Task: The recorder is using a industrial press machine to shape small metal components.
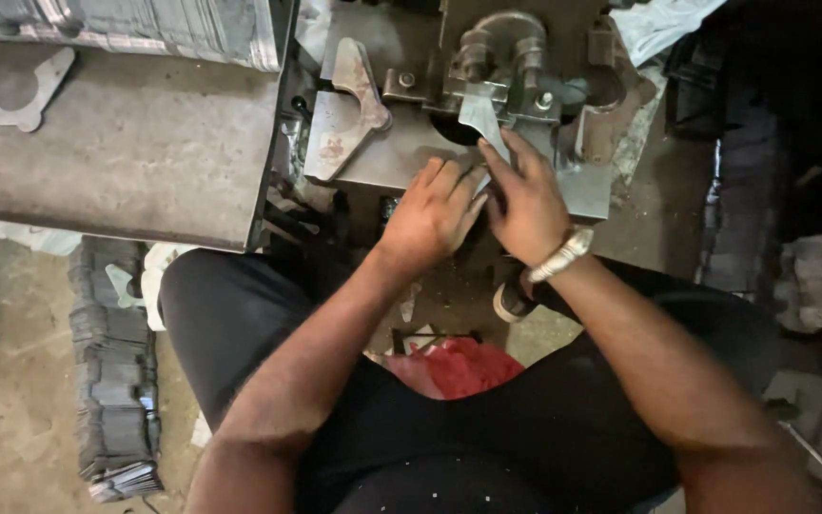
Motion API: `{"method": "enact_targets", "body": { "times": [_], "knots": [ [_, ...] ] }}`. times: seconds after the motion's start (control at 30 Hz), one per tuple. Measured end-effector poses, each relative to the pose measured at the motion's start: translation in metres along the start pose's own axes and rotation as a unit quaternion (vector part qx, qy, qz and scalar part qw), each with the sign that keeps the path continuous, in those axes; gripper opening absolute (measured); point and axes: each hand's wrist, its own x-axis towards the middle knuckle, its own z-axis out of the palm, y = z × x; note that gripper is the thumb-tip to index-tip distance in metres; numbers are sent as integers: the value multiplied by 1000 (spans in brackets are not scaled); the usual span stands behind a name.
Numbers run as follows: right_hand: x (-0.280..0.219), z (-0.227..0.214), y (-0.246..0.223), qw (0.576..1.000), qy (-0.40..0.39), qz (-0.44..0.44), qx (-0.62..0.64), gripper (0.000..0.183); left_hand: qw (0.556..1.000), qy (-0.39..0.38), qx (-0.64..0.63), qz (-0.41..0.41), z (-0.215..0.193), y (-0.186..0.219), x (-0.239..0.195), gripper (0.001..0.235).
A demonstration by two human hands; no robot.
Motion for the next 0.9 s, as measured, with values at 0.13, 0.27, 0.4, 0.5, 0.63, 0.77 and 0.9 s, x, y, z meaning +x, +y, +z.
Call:
{"method": "enact_targets", "body": {
  "times": [0.13, 0.27, 0.4, 0.5, 0.63, 0.77, 0.9],
  "knots": [
    [8, -23, -19, 994, -13, -65, -89, 50, 1000, 16, -21, -1, -28, 11, 9, 40],
    [0, -41, -37, 989, -13, -148, -19, 36, 997, 40, -49, -42, -91, 20, 15, 44],
    [6, -11, -9, 936, -159, 230, 214, 19, 974, 124, -103, -159, -99, -9, 5, 34],
    [24, 24, 33, 792, -131, 386, 455, 23, 938, 156, -157, -266, -98, -20, 4, 24],
    [42, 47, 51, 735, -105, 437, 508, 24, 930, 152, -150, -299, -91, -24, -2, 20],
    [38, 61, 63, 757, -84, 420, 493, 27, 950, 137, -115, -254, -93, -20, -3, 20],
    [37, 57, 57, 756, -85, 428, 488, 26, 937, 78, -171, -294, -96, -9, 2, 22]
  ]
}}
